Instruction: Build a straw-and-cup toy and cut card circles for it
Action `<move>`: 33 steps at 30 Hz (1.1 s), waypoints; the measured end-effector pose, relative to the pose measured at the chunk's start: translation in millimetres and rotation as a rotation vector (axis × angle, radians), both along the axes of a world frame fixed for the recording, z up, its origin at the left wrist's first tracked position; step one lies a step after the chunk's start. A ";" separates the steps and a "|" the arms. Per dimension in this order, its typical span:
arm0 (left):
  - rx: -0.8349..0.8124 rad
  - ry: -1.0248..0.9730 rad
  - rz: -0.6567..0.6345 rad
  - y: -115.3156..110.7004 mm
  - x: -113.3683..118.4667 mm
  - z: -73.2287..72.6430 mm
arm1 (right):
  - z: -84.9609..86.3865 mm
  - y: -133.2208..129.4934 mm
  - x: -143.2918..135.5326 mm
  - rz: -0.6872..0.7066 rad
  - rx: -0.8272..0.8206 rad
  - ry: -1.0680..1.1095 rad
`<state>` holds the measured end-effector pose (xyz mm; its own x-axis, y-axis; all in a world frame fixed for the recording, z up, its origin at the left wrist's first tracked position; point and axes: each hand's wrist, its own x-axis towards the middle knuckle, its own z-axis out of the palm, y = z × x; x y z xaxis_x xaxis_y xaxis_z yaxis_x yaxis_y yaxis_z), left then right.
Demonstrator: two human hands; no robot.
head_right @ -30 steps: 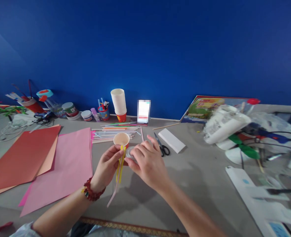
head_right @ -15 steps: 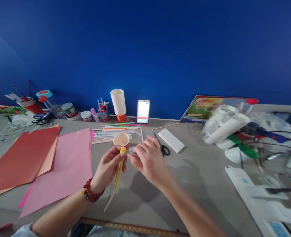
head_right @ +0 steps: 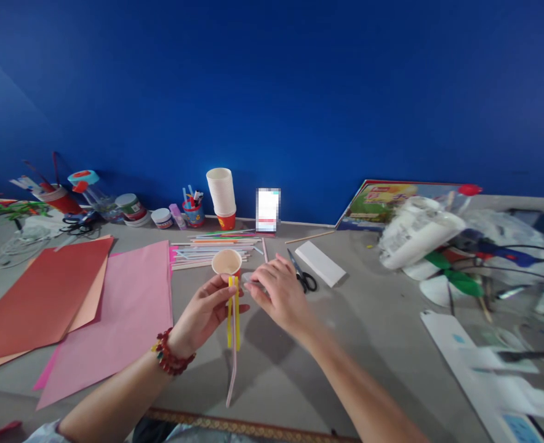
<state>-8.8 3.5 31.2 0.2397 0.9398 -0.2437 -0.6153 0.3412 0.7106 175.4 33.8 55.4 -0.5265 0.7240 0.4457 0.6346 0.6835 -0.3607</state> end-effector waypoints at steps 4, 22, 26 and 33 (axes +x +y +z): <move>-0.001 0.020 0.012 -2.0 1.8 -1.0 | -5.9 -1.1 1.0 0.029 -0.031 0.032; 0.075 0.016 -0.059 -11.7 10.6 -2.5 | -85.4 14.9 90.1 -0.674 -0.224 -0.264; 0.095 0.023 -0.056 -11.5 10.9 -0.3 | -84.2 23.9 99.0 -0.703 -0.349 -0.135; 0.107 -0.042 -0.032 -11.5 11.9 0.9 | -56.6 -5.7 114.1 -0.492 -0.695 0.286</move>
